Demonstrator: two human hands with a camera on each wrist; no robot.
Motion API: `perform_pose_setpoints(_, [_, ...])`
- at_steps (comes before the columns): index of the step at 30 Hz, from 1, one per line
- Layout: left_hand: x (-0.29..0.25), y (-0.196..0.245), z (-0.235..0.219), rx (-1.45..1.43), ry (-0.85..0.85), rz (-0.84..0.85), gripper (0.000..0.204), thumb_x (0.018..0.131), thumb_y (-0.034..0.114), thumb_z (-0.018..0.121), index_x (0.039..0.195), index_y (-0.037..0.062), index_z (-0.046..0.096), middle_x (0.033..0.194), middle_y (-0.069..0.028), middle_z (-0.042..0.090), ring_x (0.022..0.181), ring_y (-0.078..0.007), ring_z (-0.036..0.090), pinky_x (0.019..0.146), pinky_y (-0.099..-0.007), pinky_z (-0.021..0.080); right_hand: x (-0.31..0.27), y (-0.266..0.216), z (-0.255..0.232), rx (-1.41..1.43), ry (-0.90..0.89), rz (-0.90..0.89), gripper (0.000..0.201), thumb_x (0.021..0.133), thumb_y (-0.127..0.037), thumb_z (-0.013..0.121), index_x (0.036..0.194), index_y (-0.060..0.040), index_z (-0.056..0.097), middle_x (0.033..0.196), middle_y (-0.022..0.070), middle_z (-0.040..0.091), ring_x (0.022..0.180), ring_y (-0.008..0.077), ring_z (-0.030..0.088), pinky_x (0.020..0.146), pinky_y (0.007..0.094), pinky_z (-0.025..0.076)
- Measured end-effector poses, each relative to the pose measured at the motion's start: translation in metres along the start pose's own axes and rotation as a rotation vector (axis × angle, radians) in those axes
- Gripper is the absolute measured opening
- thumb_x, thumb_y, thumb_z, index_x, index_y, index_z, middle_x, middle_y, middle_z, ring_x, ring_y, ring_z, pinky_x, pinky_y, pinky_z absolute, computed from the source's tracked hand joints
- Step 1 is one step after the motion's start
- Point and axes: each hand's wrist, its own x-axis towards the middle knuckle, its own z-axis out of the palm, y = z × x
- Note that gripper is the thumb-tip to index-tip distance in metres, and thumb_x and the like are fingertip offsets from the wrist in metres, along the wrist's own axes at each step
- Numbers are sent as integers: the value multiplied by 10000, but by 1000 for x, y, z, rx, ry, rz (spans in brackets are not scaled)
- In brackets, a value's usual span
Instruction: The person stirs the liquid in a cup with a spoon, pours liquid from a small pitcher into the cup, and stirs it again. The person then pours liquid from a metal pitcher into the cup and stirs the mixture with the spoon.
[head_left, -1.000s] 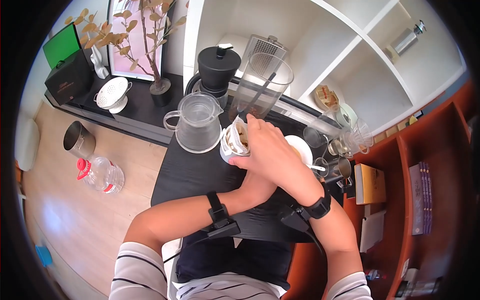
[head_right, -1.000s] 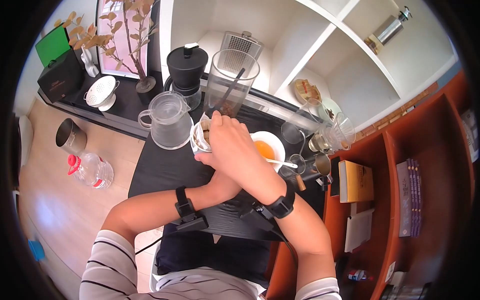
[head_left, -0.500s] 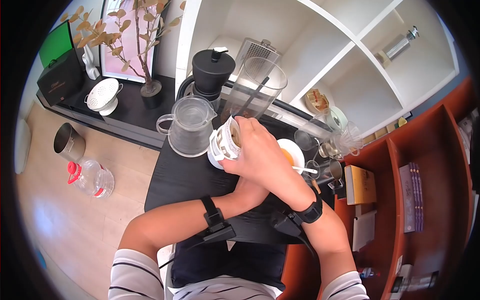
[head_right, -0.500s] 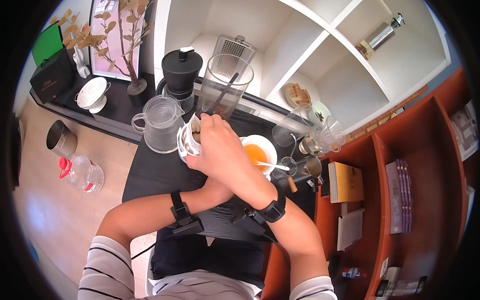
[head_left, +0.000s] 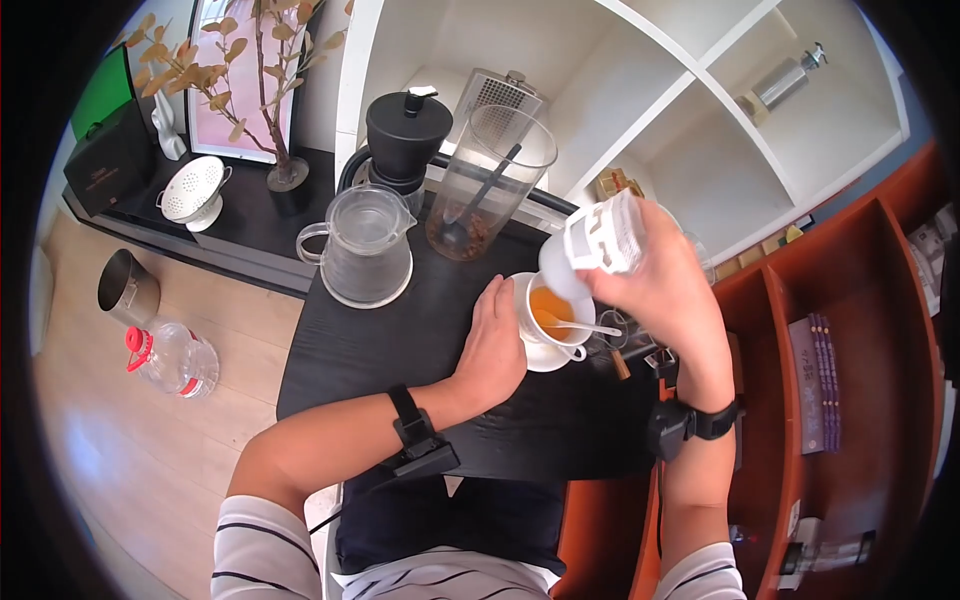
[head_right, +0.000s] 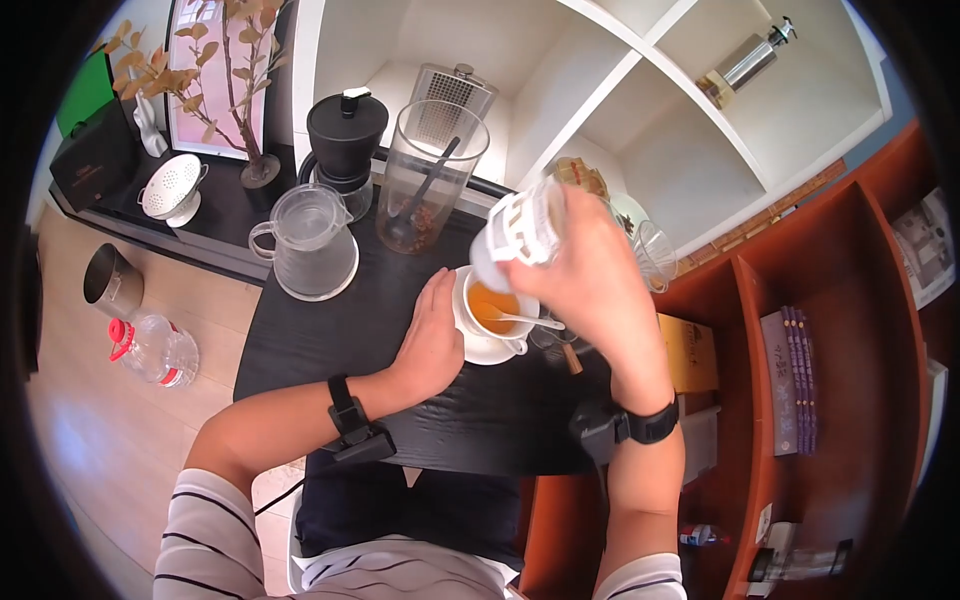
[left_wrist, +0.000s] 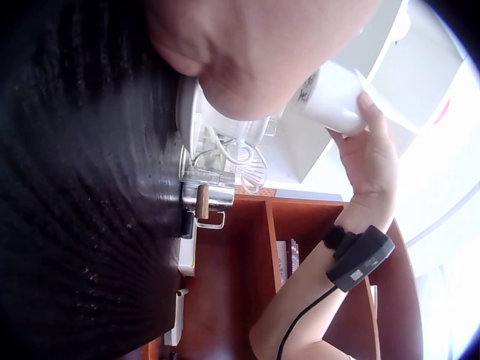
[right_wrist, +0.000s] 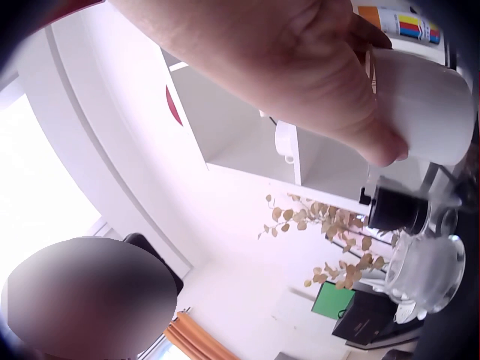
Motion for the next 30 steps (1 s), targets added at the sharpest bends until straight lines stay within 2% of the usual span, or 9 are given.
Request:
perform_pose_setpoints(1, [0,0,1,9,4,-9,628,951,-67,530,1517,-175,280,1577,-439,307,1481,-601,328,1273,-579,294,6,3,-3,-5,1,44,749,731,-222,894,1340,100,599,1148,267,741,1112,346,746,981,409,563])
perform_pose_setpoints(2, [-1,0,2,-5,6,-36,705,875,-143,445,1557,-159,266,1600,-402,316,1528,-544,308,1308,-537,260,12,8,-3,-8,4,47,749,731,-222,894,1340,100,599,1148,267,741,1112,346,746,981,409,563])
perform_pose_setpoints(7, [0,-1,1,-6,12,4,639,934,-105,499,1529,-169,277,1570,-425,336,1484,-578,344,1275,-571,299,43,51,40,-204,150,11,710,725,-241,900,1284,103,629,1180,310,722,1140,422,720,985,456,561])
perform_pose_setpoints(13, [1,2,-2,-26,2,-23,649,919,-128,483,1534,-174,281,1571,-408,350,1489,-554,355,1278,-551,307,63,60,80,-157,2,-9,745,709,-277,922,1242,139,608,1158,334,719,1141,437,719,980,457,561])
perform_pose_setpoints(15, [1,2,-2,-33,2,-27,651,913,-134,482,1532,-175,284,1569,-407,352,1489,-552,356,1278,-547,307,67,61,91,-110,-65,46,649,689,-261,926,1117,125,630,1103,328,704,1098,462,710,971,473,571])
perform_pose_setpoints(17, [1,2,-1,-30,8,-23,661,902,-146,484,1532,-172,287,1565,-403,358,1488,-550,358,1279,-545,306,70,64,100,-105,-103,69,654,693,-274,937,1113,122,629,1113,332,705,1100,467,709,968,473,572])
perform_pose_setpoints(23, [2,3,-1,-12,14,-32,667,896,-150,490,1533,-168,291,1557,-396,368,1481,-544,368,1273,-544,314,75,71,109,-47,-128,129,728,709,-313,961,1155,144,610,1150,355,710,1135,467,712,994,466,567])
perform_pose_setpoints(25, [2,3,-2,-13,7,-36,666,897,-148,491,1534,-162,296,1553,-392,375,1477,-541,375,1270,-544,317,73,74,104,-41,-182,80,881,752,-437,943,1287,164,584,1208,378,696,1168,434,719,987,455,566])
perform_pose_setpoints(30, [4,1,-4,-10,14,-37,654,899,-140,494,1532,-143,328,1511,-372,434,1433,-525,425,1243,-540,349,42,82,74,-137,-77,13,993,820,-495,897,1459,163,516,1413,371,613,1303,434,654,1078,458,531])
